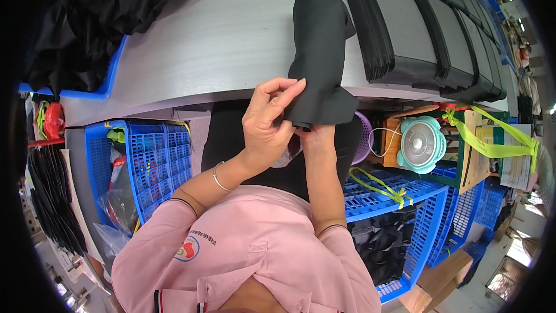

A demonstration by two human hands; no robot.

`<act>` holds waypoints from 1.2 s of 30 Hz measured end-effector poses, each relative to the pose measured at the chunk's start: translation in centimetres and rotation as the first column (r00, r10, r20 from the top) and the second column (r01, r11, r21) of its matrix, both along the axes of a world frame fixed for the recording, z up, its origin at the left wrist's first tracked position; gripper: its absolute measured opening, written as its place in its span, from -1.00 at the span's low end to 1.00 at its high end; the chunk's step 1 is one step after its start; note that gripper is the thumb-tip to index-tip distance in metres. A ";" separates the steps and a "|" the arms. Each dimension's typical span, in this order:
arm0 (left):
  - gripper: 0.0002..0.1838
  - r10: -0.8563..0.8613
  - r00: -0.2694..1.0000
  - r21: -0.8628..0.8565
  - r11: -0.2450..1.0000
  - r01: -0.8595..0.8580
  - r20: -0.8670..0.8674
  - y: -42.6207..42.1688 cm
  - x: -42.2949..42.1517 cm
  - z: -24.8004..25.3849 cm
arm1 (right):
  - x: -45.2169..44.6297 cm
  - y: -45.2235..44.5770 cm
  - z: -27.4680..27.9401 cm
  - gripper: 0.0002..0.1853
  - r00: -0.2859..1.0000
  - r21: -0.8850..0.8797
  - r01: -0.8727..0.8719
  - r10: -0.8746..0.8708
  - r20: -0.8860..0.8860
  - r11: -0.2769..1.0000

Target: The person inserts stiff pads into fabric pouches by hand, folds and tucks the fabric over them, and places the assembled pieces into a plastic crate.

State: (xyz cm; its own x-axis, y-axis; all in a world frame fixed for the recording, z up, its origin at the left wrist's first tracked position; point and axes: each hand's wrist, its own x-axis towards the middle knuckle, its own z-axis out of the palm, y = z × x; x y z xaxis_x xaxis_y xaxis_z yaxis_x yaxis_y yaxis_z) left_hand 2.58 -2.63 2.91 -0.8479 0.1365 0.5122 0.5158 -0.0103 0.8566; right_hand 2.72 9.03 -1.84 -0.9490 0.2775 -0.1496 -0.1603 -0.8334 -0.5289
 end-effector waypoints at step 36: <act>-0.54 -0.167 0.746 0.333 0.940 -0.077 0.644 -4.8 -1.1 -7.6 | 0.3 1.9 1.9 -0.68 0.944 0.508 -0.325 0.309 0.119 0.798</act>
